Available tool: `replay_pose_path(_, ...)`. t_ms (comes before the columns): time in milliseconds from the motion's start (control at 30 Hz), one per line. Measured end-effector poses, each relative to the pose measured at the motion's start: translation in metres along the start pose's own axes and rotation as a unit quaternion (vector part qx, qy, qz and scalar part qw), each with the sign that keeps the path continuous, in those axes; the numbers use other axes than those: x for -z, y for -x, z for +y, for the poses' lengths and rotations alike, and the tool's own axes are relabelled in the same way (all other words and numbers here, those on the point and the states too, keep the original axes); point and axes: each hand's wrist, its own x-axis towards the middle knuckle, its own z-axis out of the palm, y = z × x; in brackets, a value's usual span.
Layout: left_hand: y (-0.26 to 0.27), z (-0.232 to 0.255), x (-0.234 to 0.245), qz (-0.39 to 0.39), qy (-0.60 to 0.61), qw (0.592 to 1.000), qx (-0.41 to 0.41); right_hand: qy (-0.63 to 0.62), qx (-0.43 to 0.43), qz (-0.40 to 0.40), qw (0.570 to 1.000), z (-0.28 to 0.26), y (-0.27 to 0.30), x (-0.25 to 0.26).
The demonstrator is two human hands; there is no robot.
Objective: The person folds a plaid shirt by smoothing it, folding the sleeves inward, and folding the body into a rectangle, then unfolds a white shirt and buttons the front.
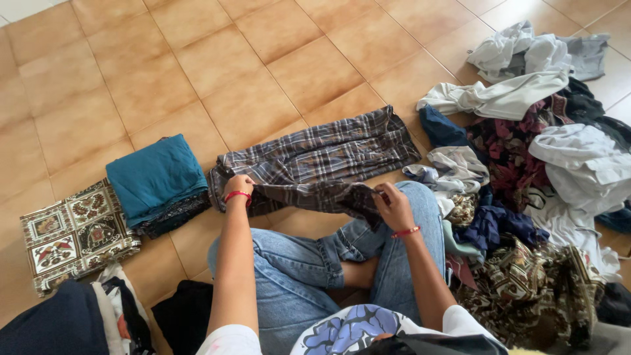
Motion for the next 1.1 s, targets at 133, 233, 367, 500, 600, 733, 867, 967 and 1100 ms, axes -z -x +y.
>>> replay_pose_path(133,0.000,-0.005,-0.002,0.036,-0.014,0.998,-0.056,-0.073,0.128,-0.025,0.989,-0.016,-0.034,0.008)
replay_pose_path(233,-0.009,-0.006,-0.001,0.039,-0.017,0.997,-0.060,-0.157,0.191,-0.139,0.959,-0.029,-0.055,0.009)
replay_pose_path(367,-0.026,-0.009,-0.001,0.225,0.074,0.951,-0.198,-0.246,0.245,-0.225,0.910,-0.035,-0.082,0.006)
replay_pose_path(500,-0.052,-0.013,0.006,0.138,0.151,0.975,-0.089,-0.311,0.163,-0.111,0.930,-0.012,-0.144,0.012)
replay_pose_path(600,-0.068,-0.015,0.000,0.112,0.181,0.973,-0.089,-0.427,0.068,-0.101,0.896,0.028,-0.221,0.006)
replay_pose_path(733,-0.095,-0.014,-0.011,0.163,0.137,0.966,-0.145,-0.527,-0.086,-0.103,0.839,0.104,-0.295,-0.022)
replay_pose_path(867,-0.126,-0.004,-0.022,0.226,0.036,0.956,-0.185,-0.528,-0.186,-0.124,0.819,0.169,-0.325,-0.048)
replay_pose_path(967,-0.147,0.004,-0.024,0.164,-0.018,0.982,-0.094,-0.533,-0.233,-0.148,0.800,0.194,-0.328,-0.045)
replay_pose_path(1100,-0.152,0.012,-0.037,0.144,-0.050,0.987,-0.058,-0.472,-0.250,-0.162,0.830,0.208,-0.328,-0.044)
